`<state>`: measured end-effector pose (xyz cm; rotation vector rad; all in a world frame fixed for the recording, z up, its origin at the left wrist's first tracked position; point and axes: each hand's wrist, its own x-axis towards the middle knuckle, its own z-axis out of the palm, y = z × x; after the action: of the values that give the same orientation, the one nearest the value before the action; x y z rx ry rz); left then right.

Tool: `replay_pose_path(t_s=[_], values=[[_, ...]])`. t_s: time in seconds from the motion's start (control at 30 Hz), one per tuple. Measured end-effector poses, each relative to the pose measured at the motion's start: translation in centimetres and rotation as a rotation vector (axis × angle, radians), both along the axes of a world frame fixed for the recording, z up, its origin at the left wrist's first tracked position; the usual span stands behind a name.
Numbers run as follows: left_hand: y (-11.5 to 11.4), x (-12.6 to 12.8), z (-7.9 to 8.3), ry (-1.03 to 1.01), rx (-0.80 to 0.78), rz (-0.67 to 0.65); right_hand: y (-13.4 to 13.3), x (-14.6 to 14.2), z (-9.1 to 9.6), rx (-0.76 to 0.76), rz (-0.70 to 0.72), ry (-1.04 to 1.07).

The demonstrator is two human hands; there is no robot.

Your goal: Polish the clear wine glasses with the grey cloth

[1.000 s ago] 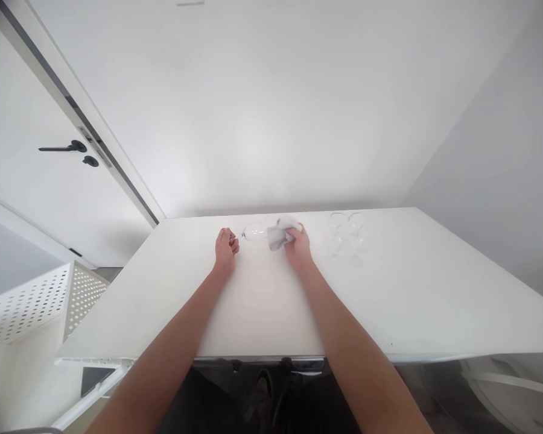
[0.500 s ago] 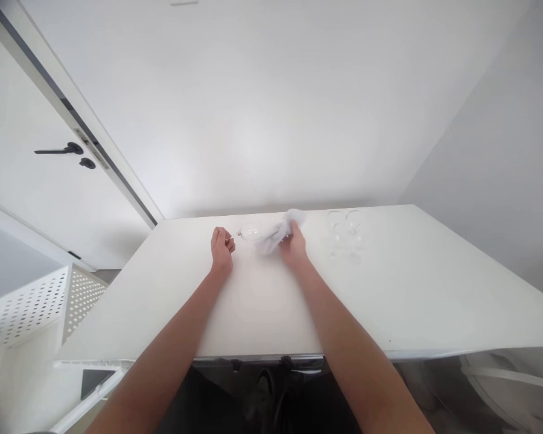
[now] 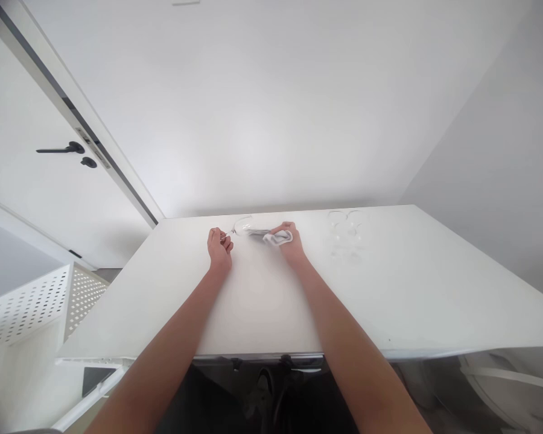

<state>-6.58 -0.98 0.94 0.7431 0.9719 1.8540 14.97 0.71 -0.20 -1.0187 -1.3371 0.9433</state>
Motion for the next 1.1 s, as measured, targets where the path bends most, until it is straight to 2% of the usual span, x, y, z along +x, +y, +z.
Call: replay_pose_path(t_s=[0.1,0.2,0.27,0.33,0.43,0.53,0.77,0.87,1.0,1.1], values=[[-0.1,0.1,0.1,0.027,0.000,-0.002,0.0,-0.3,0.2,-0.034,0.062,0.154],[-0.2,0.2,0.2,0.042,0.003,-0.012,-0.2,-0.2,0.9,-0.126,0.233,0.429],[-0.2,0.2,0.3,0.041,0.003,-0.010,-0.4,0.1,1.4,-0.178,0.300,0.494],[-0.3,0.2,0.3,0.034,0.003,0.000,-0.5,0.6,1.9,-0.263,0.329,0.397],[-0.3,0.2,0.4,0.026,-0.011,0.013,-0.6,0.6,1.9,-0.324,0.216,0.019],[-0.4,0.2,0.5,0.034,-0.022,0.014,-0.7,-0.2,1.2,-0.187,0.058,-0.356],[-0.3,0.2,0.3,0.061,-0.014,-0.005,-0.7,-1.7,0.0,0.014,0.014,-0.867],[-0.3,0.2,0.3,0.061,-0.010,-0.005,-0.7,-1.7,-0.2,0.066,0.022,-0.916],[-0.3,0.3,0.3,0.062,-0.016,-0.003,-0.5,-1.7,-0.3,0.123,0.091,-0.846],[-0.3,0.2,0.4,0.075,-0.014,-0.007,-0.3,-1.9,-0.5,0.085,-0.003,-0.731]])
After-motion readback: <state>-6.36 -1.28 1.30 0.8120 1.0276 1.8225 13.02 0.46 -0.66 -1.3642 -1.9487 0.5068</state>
